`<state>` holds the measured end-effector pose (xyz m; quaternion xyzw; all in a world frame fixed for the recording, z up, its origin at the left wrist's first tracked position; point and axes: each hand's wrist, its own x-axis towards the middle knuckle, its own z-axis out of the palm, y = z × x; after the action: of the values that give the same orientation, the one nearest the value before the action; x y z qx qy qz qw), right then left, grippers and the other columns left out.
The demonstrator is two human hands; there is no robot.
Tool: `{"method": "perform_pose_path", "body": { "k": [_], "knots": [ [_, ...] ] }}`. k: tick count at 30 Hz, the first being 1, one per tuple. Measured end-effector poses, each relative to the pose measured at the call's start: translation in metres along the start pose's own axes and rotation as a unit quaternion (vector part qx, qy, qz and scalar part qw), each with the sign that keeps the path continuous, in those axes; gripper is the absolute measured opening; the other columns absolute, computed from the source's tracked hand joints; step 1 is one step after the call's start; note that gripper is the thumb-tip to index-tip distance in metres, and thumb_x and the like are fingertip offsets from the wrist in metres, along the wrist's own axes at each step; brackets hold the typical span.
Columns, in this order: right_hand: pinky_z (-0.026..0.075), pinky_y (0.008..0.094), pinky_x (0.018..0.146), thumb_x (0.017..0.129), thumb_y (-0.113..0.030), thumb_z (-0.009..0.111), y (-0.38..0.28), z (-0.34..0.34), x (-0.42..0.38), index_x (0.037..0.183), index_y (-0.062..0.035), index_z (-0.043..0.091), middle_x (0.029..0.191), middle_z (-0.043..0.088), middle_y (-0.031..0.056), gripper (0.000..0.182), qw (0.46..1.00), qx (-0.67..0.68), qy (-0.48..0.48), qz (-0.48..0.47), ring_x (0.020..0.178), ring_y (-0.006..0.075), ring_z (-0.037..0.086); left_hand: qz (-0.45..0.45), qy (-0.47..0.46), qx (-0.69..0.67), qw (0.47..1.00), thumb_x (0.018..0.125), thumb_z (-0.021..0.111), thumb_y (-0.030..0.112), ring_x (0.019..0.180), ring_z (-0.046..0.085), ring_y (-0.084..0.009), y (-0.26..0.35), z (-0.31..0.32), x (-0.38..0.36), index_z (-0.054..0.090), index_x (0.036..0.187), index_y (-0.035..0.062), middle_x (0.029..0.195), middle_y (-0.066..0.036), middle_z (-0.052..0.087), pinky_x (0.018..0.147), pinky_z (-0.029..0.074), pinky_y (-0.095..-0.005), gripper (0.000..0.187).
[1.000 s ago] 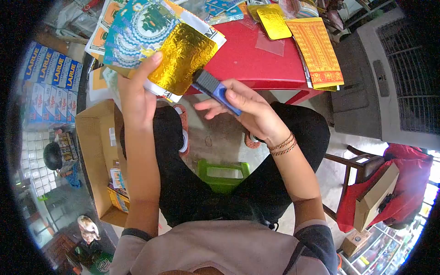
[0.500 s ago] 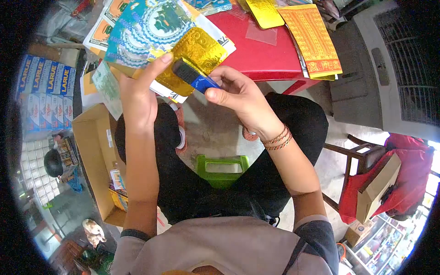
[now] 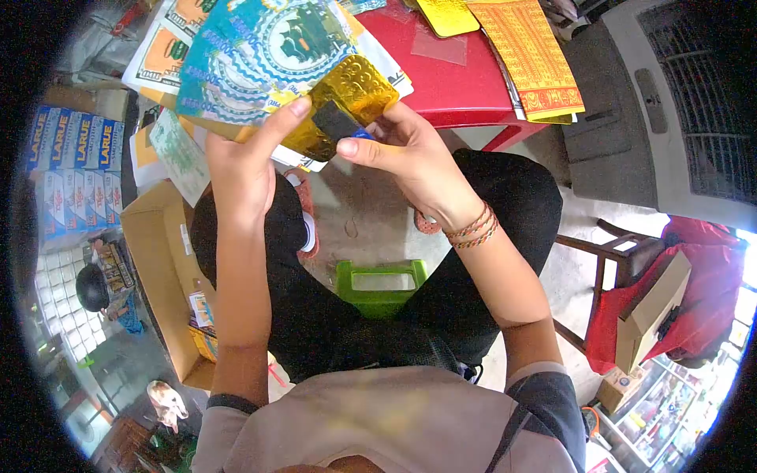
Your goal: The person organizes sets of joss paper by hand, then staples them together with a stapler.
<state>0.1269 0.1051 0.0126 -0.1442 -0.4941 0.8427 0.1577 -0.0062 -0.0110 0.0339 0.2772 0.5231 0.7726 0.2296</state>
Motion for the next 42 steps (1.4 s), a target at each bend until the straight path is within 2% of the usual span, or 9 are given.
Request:
{"method": "perform_pose_path", "body": {
  "k": [8, 10, 12, 19, 23, 28, 34, 37, 42],
  "knots": [
    [0.036, 0.0328, 0.102, 0.073, -0.012, 0.079, 0.001, -0.002, 0.003, 0.129, -0.0042, 0.049, 0.124, 0.056, 0.0037, 0.063, 1.000, 0.010, 0.013, -0.009, 0.115, 0.0165, 0.051, 0.004, -0.011, 0.069, 0.998, 0.079, 0.073, 0.003, 0.081, 0.064, -0.0094, 0.005, 0.004, -0.004, 0.067, 0.096, -0.0018, 0.092, -0.005, 0.069, 0.072, 0.049, -0.0237, 0.019],
    [0.040, 0.0319, 0.100, 0.075, -0.001, 0.075, 0.005, -0.005, 0.004, 0.127, -0.0008, 0.050, 0.125, 0.056, 0.0056, 0.058, 0.999, 0.031, -0.002, -0.028, 0.114, 0.0166, 0.052, -0.001, -0.005, 0.094, 0.996, 0.079, 0.072, 0.003, 0.079, 0.064, -0.0094, 0.007, 0.003, -0.005, 0.068, 0.094, -0.0015, 0.090, -0.005, 0.070, 0.070, 0.050, -0.0237, 0.017],
    [0.040, 0.0323, 0.100, 0.074, 0.000, 0.075, 0.003, -0.003, 0.003, 0.127, -0.0006, 0.050, 0.125, 0.056, 0.0059, 0.058, 0.999, 0.029, -0.004, -0.038, 0.115, 0.0169, 0.052, -0.015, -0.010, 0.103, 0.994, 0.075, 0.074, -0.003, 0.083, 0.063, -0.0120, 0.010, 0.003, -0.004, 0.066, 0.098, -0.0025, 0.095, -0.007, 0.068, 0.076, 0.050, -0.0257, 0.025],
    [0.038, 0.0347, 0.103, 0.075, 0.004, 0.073, 0.000, -0.003, 0.003, 0.128, 0.0016, 0.049, 0.126, 0.055, 0.0084, 0.058, 0.998, 0.040, -0.021, -0.043, 0.118, 0.0192, 0.051, 0.022, -0.031, 0.104, 0.994, 0.075, 0.072, -0.006, 0.081, 0.063, -0.0112, 0.013, 0.003, -0.006, 0.067, 0.098, -0.0034, 0.093, -0.007, 0.069, 0.075, 0.051, -0.0249, 0.023],
    [0.038, 0.0340, 0.102, 0.073, -0.003, 0.076, 0.000, 0.001, 0.003, 0.128, -0.0004, 0.049, 0.124, 0.056, 0.0073, 0.060, 0.999, 0.032, 0.001, -0.041, 0.115, 0.0180, 0.052, 0.062, -0.049, 0.115, 0.990, 0.079, 0.070, -0.002, 0.082, 0.064, -0.0105, 0.006, -0.001, -0.003, 0.067, 0.095, -0.0052, 0.092, -0.008, 0.070, 0.072, 0.051, -0.0247, 0.017],
    [0.039, 0.0327, 0.099, 0.072, -0.009, 0.080, 0.001, 0.001, 0.004, 0.127, -0.0025, 0.050, 0.122, 0.057, 0.0061, 0.063, 0.999, 0.017, 0.020, -0.045, 0.112, 0.0163, 0.053, 0.044, -0.013, 0.078, 0.996, 0.077, 0.072, -0.004, 0.082, 0.064, -0.0108, 0.006, 0.003, -0.004, 0.067, 0.098, -0.0045, 0.093, -0.007, 0.069, 0.074, 0.050, -0.0239, 0.021],
    [0.038, 0.0337, 0.100, 0.071, -0.006, 0.079, 0.003, -0.002, 0.004, 0.127, -0.0025, 0.051, 0.122, 0.057, 0.0061, 0.062, 0.999, -0.012, 0.015, -0.039, 0.113, 0.0174, 0.053, -0.013, -0.013, 0.020, 1.000, 0.075, 0.073, -0.004, 0.081, 0.064, -0.0109, 0.010, 0.001, -0.003, 0.066, 0.097, -0.0036, 0.093, -0.007, 0.069, 0.074, 0.050, -0.0242, 0.023],
    [0.038, 0.0342, 0.101, 0.071, -0.005, 0.079, 0.004, -0.002, 0.004, 0.126, -0.0026, 0.051, 0.122, 0.057, 0.0063, 0.062, 0.999, -0.025, 0.018, -0.042, 0.113, 0.0178, 0.052, -0.028, -0.013, 0.073, 0.997, 0.078, 0.072, -0.001, 0.081, 0.064, -0.0081, 0.007, -0.003, -0.002, 0.067, 0.097, -0.0025, 0.092, -0.005, 0.069, 0.071, 0.051, -0.0224, 0.019],
    [0.038, 0.0337, 0.102, 0.073, 0.001, 0.075, 0.003, -0.001, 0.004, 0.126, 0.0014, 0.050, 0.125, 0.056, 0.0080, 0.059, 0.999, -0.014, 0.013, -0.033, 0.117, 0.0183, 0.051, -0.017, -0.018, 0.036, 0.999, 0.078, 0.072, 0.000, 0.082, 0.064, -0.0083, 0.004, -0.002, -0.002, 0.068, 0.096, -0.0021, 0.092, -0.004, 0.069, 0.072, 0.051, -0.0230, 0.019]
  ]
}}
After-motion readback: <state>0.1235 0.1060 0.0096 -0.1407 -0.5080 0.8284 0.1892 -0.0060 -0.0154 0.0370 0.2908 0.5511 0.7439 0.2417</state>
